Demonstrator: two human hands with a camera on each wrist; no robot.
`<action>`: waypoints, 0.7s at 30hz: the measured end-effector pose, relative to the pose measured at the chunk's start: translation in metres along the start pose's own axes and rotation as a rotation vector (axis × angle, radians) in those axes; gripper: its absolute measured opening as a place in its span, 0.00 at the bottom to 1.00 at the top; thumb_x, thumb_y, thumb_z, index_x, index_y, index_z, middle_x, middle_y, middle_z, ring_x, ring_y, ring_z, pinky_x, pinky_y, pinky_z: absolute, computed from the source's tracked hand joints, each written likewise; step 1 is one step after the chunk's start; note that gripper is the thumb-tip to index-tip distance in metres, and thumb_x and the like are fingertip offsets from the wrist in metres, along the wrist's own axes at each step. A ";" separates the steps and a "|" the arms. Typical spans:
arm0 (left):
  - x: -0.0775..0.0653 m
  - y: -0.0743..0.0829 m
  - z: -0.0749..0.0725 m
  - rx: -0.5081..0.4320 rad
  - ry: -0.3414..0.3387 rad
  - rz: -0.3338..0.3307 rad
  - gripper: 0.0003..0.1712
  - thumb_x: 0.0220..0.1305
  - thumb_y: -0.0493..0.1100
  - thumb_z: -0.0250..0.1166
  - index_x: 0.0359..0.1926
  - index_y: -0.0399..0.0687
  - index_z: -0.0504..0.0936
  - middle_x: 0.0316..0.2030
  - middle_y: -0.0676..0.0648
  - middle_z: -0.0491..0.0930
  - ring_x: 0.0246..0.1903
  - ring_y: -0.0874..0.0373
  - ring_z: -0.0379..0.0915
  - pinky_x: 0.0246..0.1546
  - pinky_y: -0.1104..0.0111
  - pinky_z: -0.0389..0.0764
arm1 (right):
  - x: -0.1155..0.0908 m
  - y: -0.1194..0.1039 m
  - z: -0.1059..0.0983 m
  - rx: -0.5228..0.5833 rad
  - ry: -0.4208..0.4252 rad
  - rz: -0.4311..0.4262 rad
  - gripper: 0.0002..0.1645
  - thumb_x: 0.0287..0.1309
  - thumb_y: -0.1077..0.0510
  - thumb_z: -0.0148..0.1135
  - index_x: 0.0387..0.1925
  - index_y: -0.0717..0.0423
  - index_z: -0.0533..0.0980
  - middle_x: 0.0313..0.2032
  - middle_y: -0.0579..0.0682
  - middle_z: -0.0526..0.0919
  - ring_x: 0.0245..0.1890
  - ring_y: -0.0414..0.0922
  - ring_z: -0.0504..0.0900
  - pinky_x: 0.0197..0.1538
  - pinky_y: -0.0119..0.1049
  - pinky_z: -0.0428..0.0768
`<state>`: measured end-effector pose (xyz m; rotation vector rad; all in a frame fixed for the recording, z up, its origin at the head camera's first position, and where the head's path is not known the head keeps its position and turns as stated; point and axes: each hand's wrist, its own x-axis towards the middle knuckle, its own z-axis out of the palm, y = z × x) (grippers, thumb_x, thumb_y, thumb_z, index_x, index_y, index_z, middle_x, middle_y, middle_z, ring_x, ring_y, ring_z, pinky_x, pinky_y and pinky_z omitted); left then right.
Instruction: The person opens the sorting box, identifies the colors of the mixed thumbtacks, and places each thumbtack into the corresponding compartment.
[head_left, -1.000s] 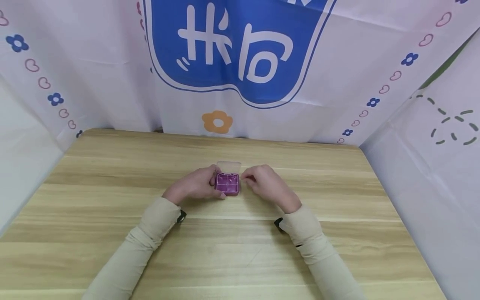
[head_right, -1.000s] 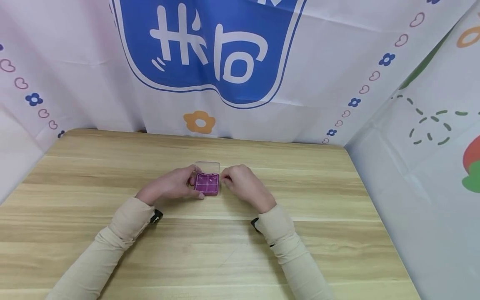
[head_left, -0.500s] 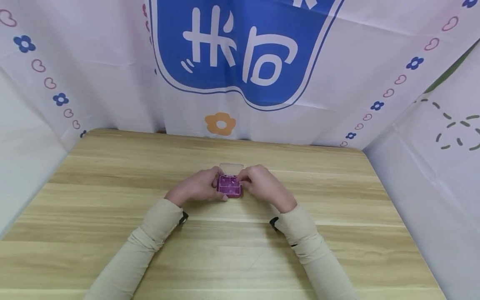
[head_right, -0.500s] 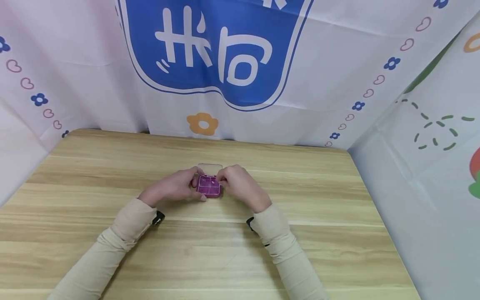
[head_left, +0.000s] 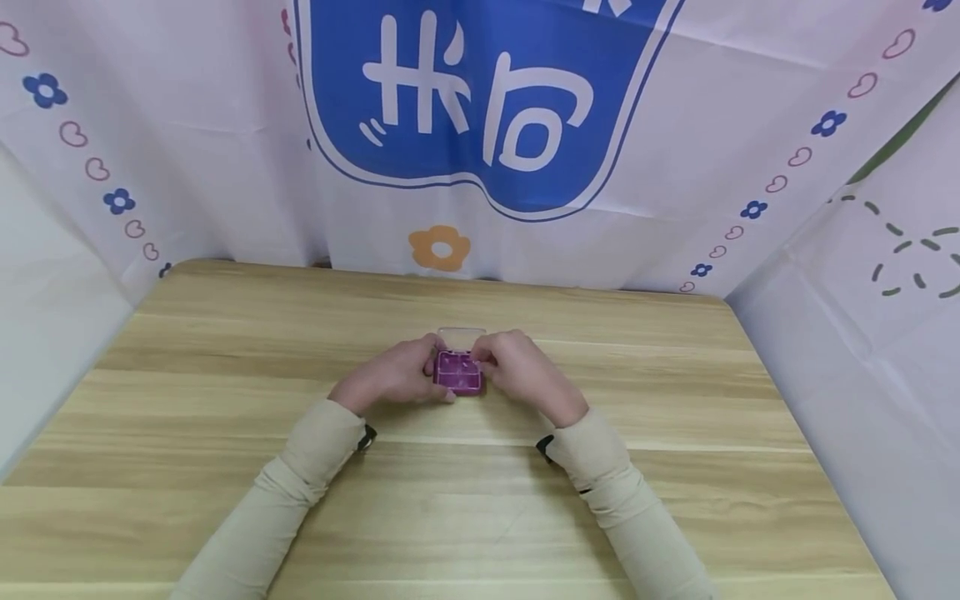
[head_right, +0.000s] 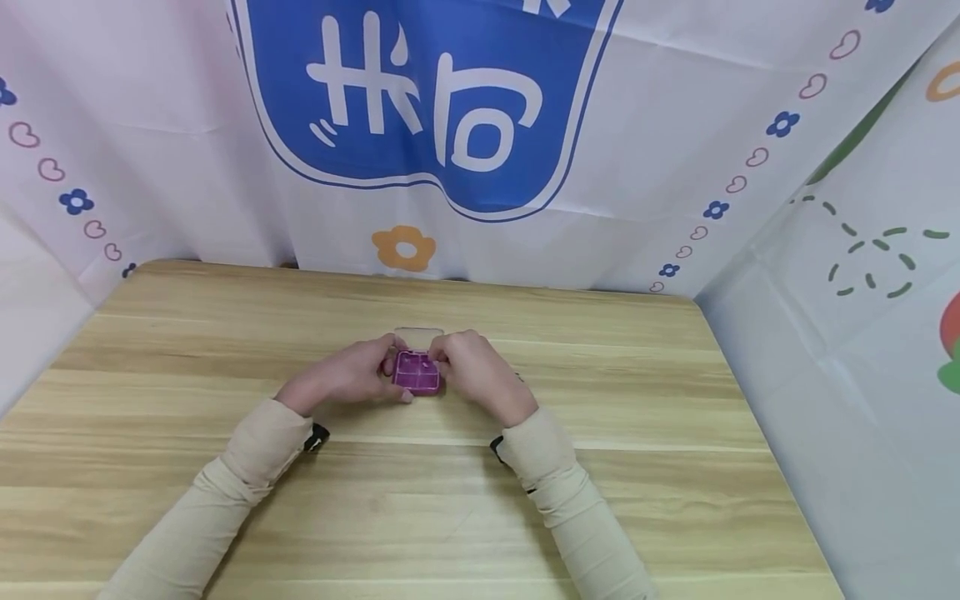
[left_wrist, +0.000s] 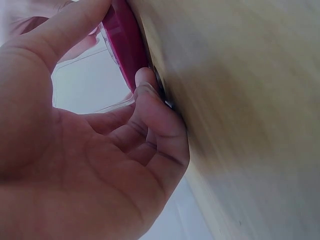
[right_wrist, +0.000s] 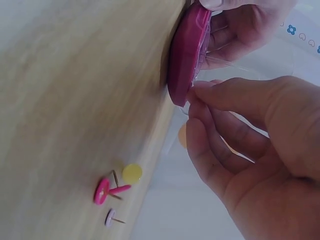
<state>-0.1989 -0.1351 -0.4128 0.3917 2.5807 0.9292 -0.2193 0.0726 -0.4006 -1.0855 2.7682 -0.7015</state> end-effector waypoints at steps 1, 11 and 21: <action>0.000 0.000 0.000 0.001 0.000 0.001 0.43 0.42 0.51 0.77 0.56 0.42 0.65 0.35 0.46 0.76 0.32 0.55 0.73 0.38 0.61 0.75 | 0.000 0.000 0.000 -0.001 0.002 0.001 0.08 0.53 0.68 0.64 0.36 0.57 0.82 0.33 0.49 0.85 0.31 0.37 0.78 0.38 0.31 0.79; 0.001 0.000 0.001 0.019 -0.005 0.023 0.42 0.43 0.52 0.76 0.56 0.42 0.66 0.33 0.46 0.76 0.30 0.55 0.72 0.34 0.61 0.75 | -0.002 0.001 0.001 -0.003 0.030 -0.009 0.11 0.51 0.68 0.65 0.38 0.57 0.81 0.31 0.48 0.84 0.29 0.37 0.78 0.36 0.32 0.80; -0.001 0.001 0.001 0.008 0.004 0.007 0.41 0.43 0.51 0.76 0.55 0.43 0.66 0.33 0.46 0.76 0.30 0.54 0.72 0.34 0.62 0.75 | -0.001 0.003 0.002 0.003 0.051 -0.034 0.11 0.50 0.69 0.64 0.37 0.57 0.82 0.33 0.49 0.85 0.30 0.37 0.78 0.37 0.32 0.80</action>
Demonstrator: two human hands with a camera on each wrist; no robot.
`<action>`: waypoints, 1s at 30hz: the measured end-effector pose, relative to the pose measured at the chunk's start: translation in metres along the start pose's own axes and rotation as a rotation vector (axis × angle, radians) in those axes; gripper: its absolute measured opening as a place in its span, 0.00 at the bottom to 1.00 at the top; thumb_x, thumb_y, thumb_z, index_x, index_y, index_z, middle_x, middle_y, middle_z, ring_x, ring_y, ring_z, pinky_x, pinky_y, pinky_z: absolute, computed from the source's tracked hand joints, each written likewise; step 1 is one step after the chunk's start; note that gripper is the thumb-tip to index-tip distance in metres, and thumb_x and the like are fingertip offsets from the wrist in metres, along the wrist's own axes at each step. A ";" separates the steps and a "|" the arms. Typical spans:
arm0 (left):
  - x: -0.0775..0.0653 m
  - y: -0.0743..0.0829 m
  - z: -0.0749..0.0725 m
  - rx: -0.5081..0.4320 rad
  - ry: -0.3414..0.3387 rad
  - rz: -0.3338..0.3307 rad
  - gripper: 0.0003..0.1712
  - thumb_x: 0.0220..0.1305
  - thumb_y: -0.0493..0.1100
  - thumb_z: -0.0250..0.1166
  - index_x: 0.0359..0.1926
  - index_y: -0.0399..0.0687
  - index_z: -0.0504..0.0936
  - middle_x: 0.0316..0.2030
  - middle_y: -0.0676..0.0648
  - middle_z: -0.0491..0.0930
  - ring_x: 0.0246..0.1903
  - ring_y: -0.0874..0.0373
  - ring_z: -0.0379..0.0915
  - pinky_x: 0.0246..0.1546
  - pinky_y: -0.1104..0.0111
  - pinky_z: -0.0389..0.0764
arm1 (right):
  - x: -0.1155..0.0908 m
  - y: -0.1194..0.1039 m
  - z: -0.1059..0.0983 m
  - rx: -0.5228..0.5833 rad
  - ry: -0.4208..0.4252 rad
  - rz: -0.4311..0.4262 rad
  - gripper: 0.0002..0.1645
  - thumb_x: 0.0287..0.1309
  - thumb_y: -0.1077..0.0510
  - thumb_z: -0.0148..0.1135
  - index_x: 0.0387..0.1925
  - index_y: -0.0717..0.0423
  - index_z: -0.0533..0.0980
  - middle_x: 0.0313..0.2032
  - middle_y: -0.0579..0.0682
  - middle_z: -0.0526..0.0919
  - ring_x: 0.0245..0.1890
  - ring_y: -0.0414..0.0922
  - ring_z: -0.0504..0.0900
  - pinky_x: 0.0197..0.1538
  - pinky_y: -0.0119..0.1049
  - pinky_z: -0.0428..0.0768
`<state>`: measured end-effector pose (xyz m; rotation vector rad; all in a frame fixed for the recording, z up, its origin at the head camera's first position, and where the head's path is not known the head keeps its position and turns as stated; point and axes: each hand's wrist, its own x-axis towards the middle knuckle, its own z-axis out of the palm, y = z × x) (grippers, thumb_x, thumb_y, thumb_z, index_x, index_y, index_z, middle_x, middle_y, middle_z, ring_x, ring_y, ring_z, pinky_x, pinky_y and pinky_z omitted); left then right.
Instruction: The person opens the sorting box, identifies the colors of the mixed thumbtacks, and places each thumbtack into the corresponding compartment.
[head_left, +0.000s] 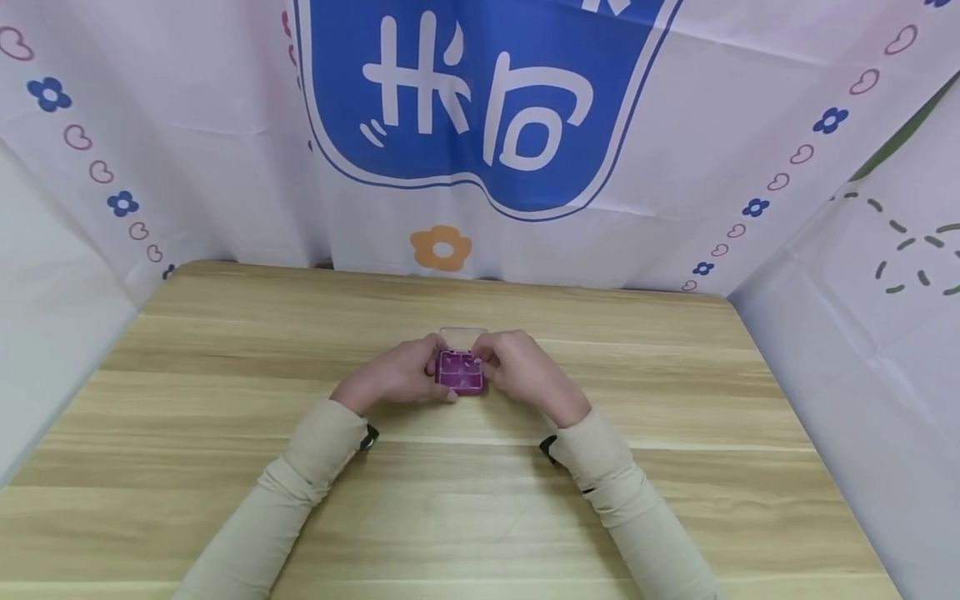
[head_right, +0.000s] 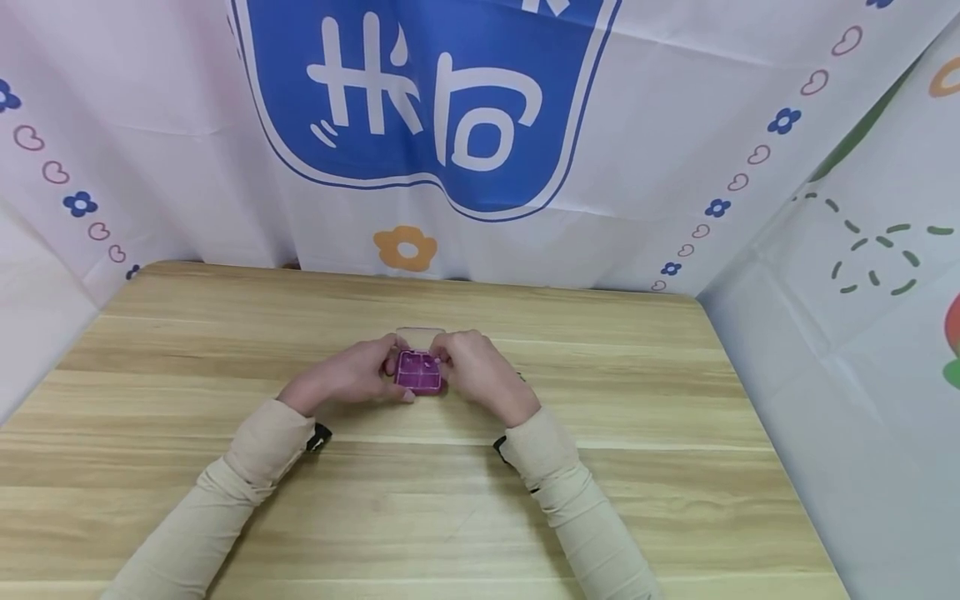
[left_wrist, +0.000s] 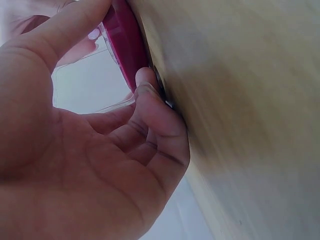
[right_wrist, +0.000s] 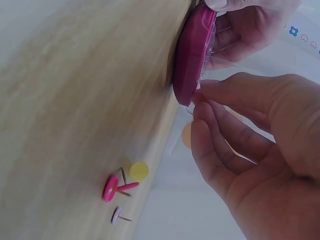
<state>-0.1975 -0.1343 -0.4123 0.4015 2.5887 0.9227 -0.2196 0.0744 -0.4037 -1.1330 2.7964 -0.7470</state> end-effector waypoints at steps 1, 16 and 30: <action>0.000 0.000 0.000 -0.001 0.001 -0.001 0.41 0.43 0.51 0.76 0.55 0.43 0.66 0.33 0.46 0.76 0.30 0.54 0.72 0.34 0.62 0.75 | 0.000 0.000 0.000 -0.001 0.001 0.001 0.11 0.50 0.69 0.64 0.37 0.57 0.82 0.33 0.49 0.85 0.31 0.37 0.78 0.37 0.32 0.80; 0.001 0.000 -0.001 -0.011 -0.011 0.002 0.41 0.43 0.51 0.76 0.55 0.42 0.66 0.33 0.45 0.76 0.31 0.54 0.72 0.35 0.61 0.75 | -0.002 0.002 -0.002 -0.002 -0.011 0.005 0.10 0.49 0.68 0.65 0.36 0.57 0.83 0.35 0.49 0.85 0.33 0.38 0.78 0.40 0.34 0.79; 0.000 0.000 -0.002 0.001 -0.011 -0.009 0.42 0.43 0.52 0.76 0.56 0.42 0.66 0.34 0.45 0.76 0.31 0.54 0.72 0.36 0.61 0.76 | -0.005 0.004 -0.008 0.002 -0.024 0.023 0.10 0.50 0.66 0.67 0.37 0.56 0.82 0.34 0.48 0.85 0.33 0.39 0.78 0.40 0.34 0.78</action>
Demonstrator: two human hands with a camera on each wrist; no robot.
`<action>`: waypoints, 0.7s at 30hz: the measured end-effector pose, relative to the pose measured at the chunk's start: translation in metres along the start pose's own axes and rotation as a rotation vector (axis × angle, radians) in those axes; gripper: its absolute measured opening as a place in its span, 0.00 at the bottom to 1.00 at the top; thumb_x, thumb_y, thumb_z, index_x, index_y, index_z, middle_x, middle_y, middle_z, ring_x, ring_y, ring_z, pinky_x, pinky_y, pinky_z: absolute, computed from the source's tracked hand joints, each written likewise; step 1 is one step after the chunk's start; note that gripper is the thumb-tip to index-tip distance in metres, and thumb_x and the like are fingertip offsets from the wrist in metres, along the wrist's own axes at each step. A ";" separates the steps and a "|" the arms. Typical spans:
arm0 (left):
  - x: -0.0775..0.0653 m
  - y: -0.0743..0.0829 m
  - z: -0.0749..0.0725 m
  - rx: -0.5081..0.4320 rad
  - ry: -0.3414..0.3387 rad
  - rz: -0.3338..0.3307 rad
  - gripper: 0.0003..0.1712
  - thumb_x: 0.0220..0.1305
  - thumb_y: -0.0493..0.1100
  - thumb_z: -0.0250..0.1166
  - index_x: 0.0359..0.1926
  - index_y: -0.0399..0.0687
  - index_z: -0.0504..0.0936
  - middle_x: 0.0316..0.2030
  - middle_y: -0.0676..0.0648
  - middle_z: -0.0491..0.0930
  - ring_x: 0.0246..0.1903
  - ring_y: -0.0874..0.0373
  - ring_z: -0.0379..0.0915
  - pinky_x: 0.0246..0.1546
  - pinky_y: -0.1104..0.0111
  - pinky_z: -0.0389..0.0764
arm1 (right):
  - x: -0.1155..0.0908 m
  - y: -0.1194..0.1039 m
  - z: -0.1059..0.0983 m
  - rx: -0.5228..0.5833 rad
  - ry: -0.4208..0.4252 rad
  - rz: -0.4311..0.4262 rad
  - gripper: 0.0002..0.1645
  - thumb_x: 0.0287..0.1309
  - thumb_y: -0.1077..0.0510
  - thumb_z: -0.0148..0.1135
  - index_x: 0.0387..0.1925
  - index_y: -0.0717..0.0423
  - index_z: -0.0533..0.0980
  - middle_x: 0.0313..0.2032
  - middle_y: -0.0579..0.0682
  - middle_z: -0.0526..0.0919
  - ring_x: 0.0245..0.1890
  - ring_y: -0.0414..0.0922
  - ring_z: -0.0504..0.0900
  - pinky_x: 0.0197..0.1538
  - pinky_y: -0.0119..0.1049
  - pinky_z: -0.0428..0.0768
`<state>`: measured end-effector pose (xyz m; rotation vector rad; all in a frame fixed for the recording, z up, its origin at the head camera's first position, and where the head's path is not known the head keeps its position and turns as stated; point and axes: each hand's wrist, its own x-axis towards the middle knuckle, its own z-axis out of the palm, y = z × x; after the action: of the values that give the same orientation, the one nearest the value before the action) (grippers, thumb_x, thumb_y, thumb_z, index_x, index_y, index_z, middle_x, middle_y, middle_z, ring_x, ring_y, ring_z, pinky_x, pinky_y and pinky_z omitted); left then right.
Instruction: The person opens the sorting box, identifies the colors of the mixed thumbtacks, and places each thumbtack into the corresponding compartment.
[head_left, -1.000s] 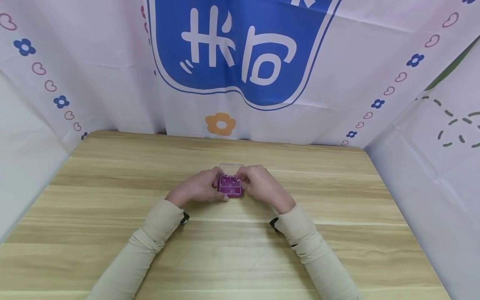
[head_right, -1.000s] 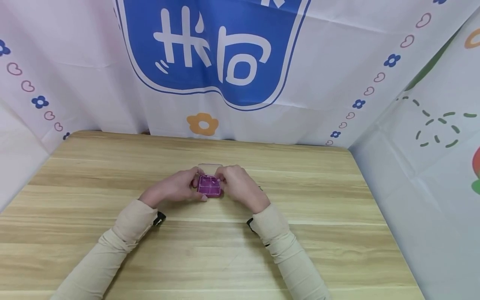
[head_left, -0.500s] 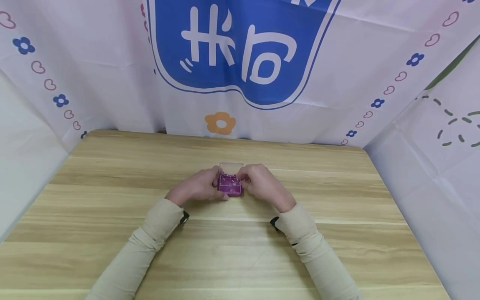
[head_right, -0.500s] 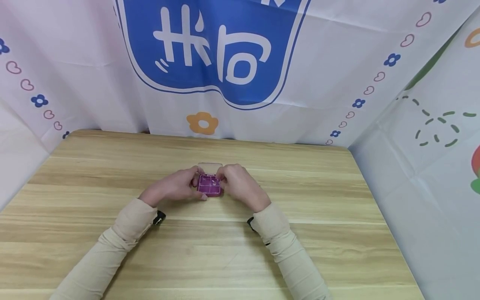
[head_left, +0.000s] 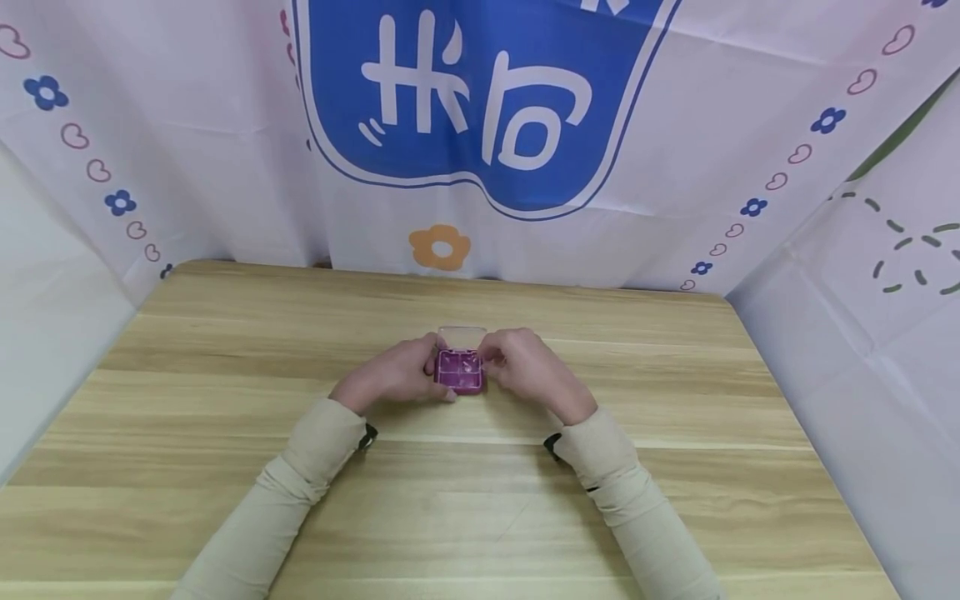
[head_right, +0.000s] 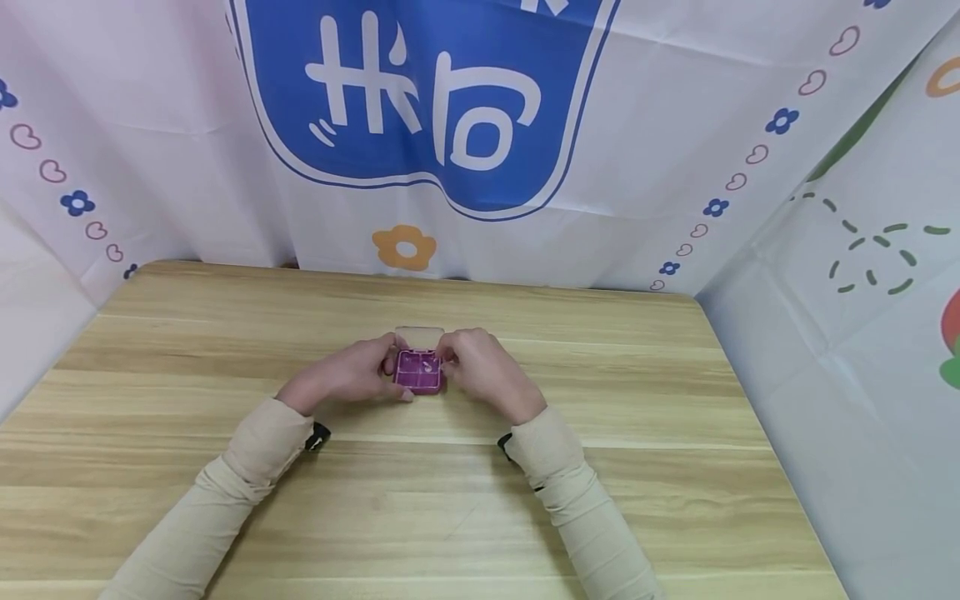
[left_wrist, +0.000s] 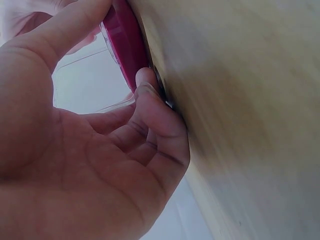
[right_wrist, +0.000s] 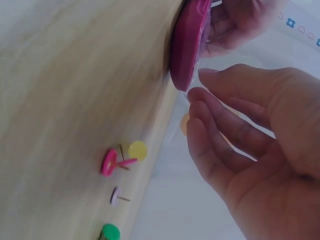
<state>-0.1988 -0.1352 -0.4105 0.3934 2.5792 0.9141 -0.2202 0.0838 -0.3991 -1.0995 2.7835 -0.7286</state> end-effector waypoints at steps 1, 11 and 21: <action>0.000 0.000 0.000 0.001 0.002 0.000 0.42 0.43 0.52 0.76 0.56 0.42 0.66 0.35 0.45 0.76 0.31 0.54 0.72 0.36 0.61 0.76 | 0.000 0.001 -0.001 -0.003 0.000 0.002 0.10 0.50 0.65 0.67 0.37 0.56 0.82 0.34 0.47 0.85 0.33 0.38 0.78 0.40 0.33 0.78; 0.002 -0.003 0.002 0.004 0.002 0.014 0.43 0.43 0.53 0.76 0.56 0.42 0.65 0.35 0.44 0.75 0.32 0.54 0.72 0.36 0.60 0.75 | -0.006 0.009 -0.013 -0.024 0.005 0.057 0.11 0.51 0.64 0.66 0.39 0.59 0.81 0.34 0.48 0.84 0.34 0.40 0.79 0.40 0.34 0.79; 0.001 -0.002 0.002 0.014 0.004 0.001 0.44 0.43 0.53 0.76 0.58 0.42 0.65 0.36 0.43 0.75 0.32 0.54 0.71 0.37 0.60 0.75 | -0.017 0.021 -0.021 0.019 0.007 0.112 0.10 0.54 0.63 0.64 0.40 0.60 0.81 0.32 0.47 0.83 0.32 0.37 0.78 0.39 0.34 0.80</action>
<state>-0.1993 -0.1349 -0.4136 0.3966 2.5904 0.8986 -0.2256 0.1173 -0.3918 -0.9307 2.8107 -0.7471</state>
